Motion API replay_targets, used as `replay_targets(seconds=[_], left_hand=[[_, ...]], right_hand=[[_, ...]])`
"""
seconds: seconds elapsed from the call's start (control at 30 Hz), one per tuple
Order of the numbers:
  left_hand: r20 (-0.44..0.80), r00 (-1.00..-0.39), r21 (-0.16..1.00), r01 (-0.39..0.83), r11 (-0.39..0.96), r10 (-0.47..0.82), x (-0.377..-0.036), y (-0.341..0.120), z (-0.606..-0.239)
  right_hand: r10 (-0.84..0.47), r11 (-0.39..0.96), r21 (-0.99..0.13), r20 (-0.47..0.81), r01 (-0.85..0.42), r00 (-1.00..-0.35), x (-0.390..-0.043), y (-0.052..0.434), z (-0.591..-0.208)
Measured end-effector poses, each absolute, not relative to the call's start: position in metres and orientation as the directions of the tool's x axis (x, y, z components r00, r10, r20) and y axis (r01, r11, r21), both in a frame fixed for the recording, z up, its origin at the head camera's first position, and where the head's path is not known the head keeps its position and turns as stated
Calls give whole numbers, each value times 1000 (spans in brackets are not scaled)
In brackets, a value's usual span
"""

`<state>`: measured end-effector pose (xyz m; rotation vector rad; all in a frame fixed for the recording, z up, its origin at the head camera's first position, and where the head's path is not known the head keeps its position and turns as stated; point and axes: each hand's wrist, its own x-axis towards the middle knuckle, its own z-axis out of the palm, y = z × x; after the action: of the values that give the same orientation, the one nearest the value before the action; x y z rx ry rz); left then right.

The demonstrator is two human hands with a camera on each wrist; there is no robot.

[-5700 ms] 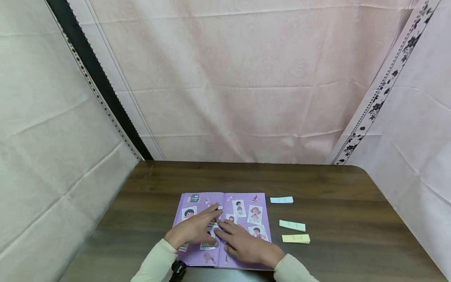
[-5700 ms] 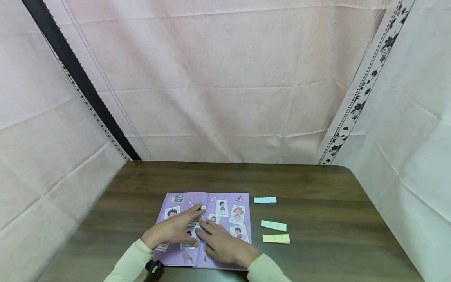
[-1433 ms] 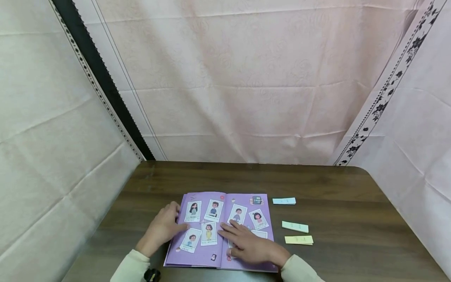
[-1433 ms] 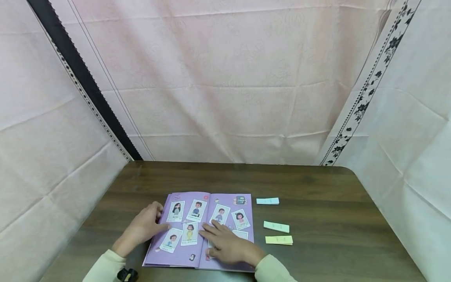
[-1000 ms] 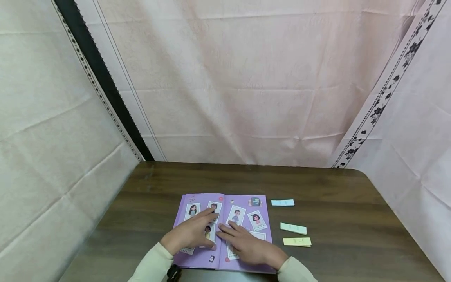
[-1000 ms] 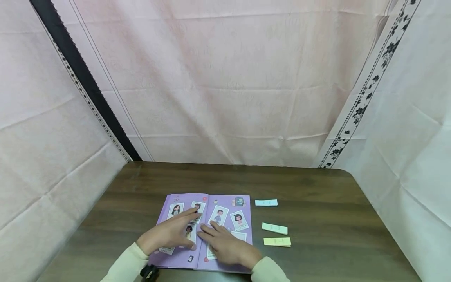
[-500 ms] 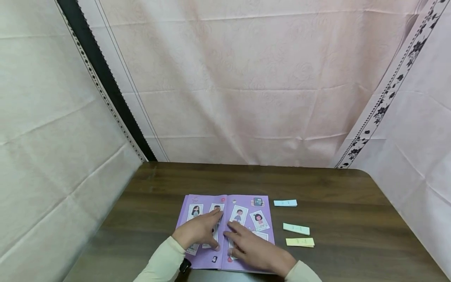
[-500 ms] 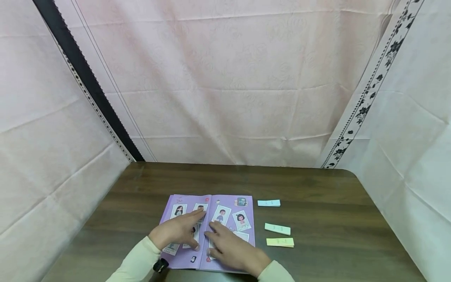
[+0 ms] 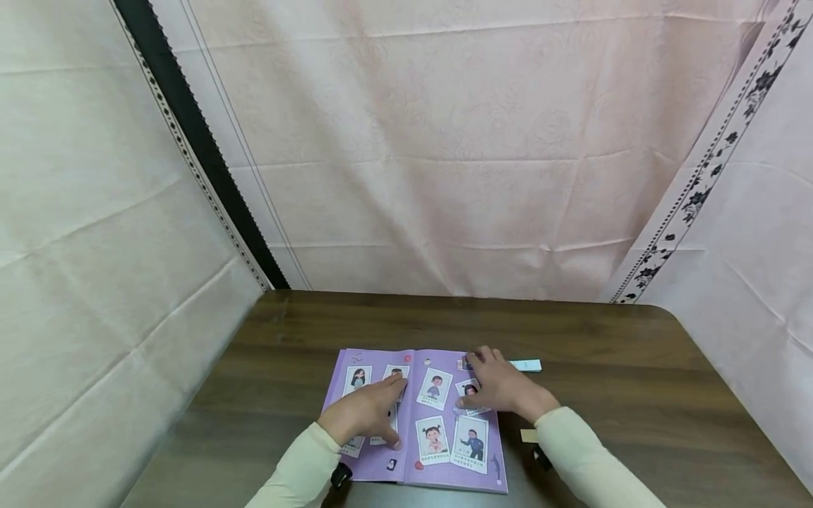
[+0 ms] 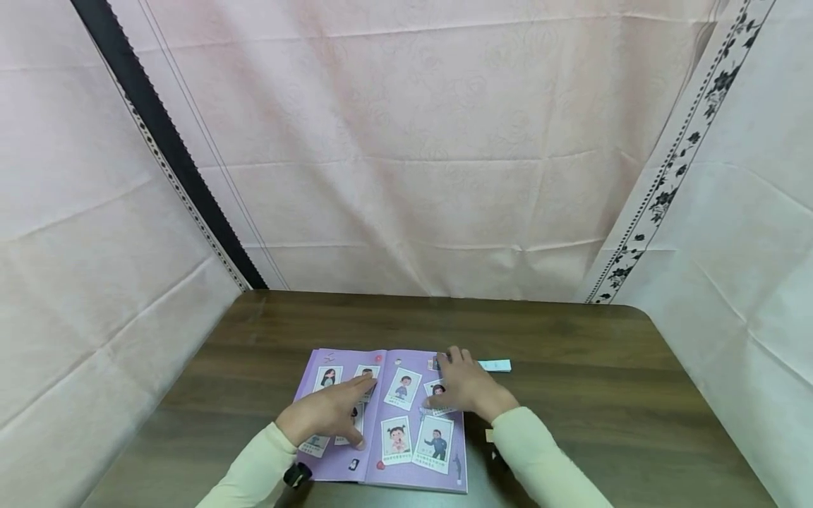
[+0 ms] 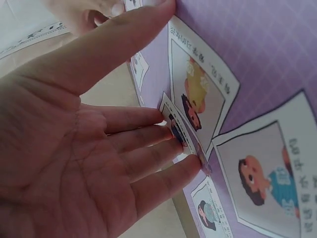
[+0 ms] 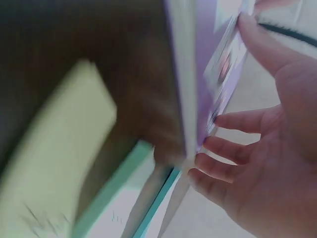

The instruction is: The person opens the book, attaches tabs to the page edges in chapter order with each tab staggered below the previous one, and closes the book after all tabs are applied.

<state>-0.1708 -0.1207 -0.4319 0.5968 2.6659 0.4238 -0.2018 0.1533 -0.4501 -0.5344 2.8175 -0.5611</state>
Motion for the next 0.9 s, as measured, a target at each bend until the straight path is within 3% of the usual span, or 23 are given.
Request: replay_targets(seconds=[0.23,0.47,0.73,0.83,0.9], left_hand=[[-290,-846,378,329,865,448,-169,-120,-432],[-286,-846,380,331,864,450,-169,-121,-432],[-299,-844,363,332,871,446,-168,-120,-433],[-303,-843,353,334,874,445,-168,-119,-433],[-300,-845,361,330,872,443,-168,-117,-432]], right_hand=[[-385,897,-296,-164,-327,-908,-226,159,-453],[-400,896,-261,-115,-361,-909,-225,156,-455],[-457,884,-133,-53,-448,-888,-216,151,-456],[-438,885,-184,-20,-428,-899,-214,150,-455],[-393,876,-297,18,-380,-919,-213,151,-452]])
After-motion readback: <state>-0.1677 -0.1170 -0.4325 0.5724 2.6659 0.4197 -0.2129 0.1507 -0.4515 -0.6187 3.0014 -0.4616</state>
